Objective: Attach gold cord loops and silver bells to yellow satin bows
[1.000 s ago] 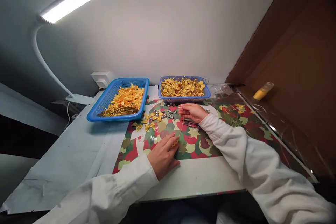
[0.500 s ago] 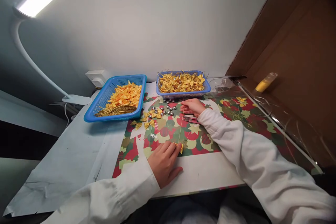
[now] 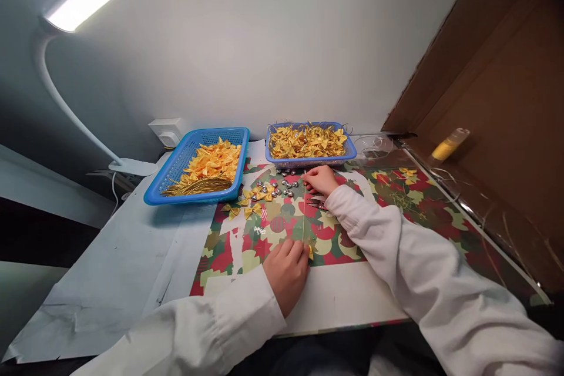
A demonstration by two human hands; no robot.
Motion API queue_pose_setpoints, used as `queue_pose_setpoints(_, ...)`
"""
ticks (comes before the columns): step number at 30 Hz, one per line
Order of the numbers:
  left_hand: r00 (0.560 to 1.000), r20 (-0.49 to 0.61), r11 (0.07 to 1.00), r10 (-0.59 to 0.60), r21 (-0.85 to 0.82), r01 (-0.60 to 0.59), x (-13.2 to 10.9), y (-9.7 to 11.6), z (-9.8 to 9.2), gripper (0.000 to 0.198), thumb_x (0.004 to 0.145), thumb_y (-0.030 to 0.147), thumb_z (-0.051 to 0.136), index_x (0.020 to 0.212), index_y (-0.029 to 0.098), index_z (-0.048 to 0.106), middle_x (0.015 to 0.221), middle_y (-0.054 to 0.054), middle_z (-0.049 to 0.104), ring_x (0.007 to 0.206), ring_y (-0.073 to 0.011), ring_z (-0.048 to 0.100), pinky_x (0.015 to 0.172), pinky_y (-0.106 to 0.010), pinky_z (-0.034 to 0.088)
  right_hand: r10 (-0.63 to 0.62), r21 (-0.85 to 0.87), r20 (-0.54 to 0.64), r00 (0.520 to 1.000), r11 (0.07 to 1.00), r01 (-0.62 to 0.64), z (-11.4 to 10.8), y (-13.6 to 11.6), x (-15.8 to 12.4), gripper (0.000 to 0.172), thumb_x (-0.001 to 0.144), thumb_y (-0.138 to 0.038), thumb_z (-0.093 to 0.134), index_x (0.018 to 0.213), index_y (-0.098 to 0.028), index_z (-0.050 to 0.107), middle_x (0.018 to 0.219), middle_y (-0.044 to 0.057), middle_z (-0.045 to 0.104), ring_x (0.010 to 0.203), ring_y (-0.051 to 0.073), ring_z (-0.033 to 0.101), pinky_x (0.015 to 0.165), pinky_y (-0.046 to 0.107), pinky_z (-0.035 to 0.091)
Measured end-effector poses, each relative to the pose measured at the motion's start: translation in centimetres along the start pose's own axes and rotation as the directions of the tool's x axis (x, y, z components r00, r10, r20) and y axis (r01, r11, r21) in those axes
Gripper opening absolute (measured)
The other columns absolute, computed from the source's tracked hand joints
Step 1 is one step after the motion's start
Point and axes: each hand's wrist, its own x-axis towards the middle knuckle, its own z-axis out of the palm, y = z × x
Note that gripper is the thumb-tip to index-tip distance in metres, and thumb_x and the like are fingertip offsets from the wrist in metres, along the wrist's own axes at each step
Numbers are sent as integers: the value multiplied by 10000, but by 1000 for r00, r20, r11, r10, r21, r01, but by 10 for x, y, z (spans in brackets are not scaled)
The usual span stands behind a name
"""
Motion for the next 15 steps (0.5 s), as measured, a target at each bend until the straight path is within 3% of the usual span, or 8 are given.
queue_pose_setpoints(4,999,36,992,-23,-123,27,10,-4,-14,409,802,299,528,1170,121,564,854,-86,625,748,-253,580,596,-380,474,-138,-189,-75,988,974,122,0,3,0,291,914,-317,535,1166,-172,557,1197,80,571,1000,203,595,838,398,520)
queue_pose_setpoints(8,988,142,970,-61,-227,92,22,-29,-33,280,808,327,518,987,160,653,832,-75,653,755,-248,618,638,-378,487,-330,-338,-110,938,899,277,-3,2,-9,246,888,-286,576,1087,-142,592,1062,71,625,916,181,613,814,371,515)
queue_pose_setpoints(11,958,228,965,-175,-155,214,28,-62,-43,204,826,274,509,873,166,675,841,-77,663,787,-249,636,673,-369,495,-483,-412,-82,872,813,411,-5,-3,-22,127,797,-190,650,905,-124,649,843,45,656,792,161,603,762,303,477)
queue_pose_setpoints(15,879,241,912,-411,99,399,28,-102,-43,210,784,224,589,948,123,672,996,-134,646,908,-305,625,724,-389,503,-614,-472,42,789,683,557,2,-6,-38,44,746,-155,669,787,-143,660,828,34,659,744,145,584,693,261,431)
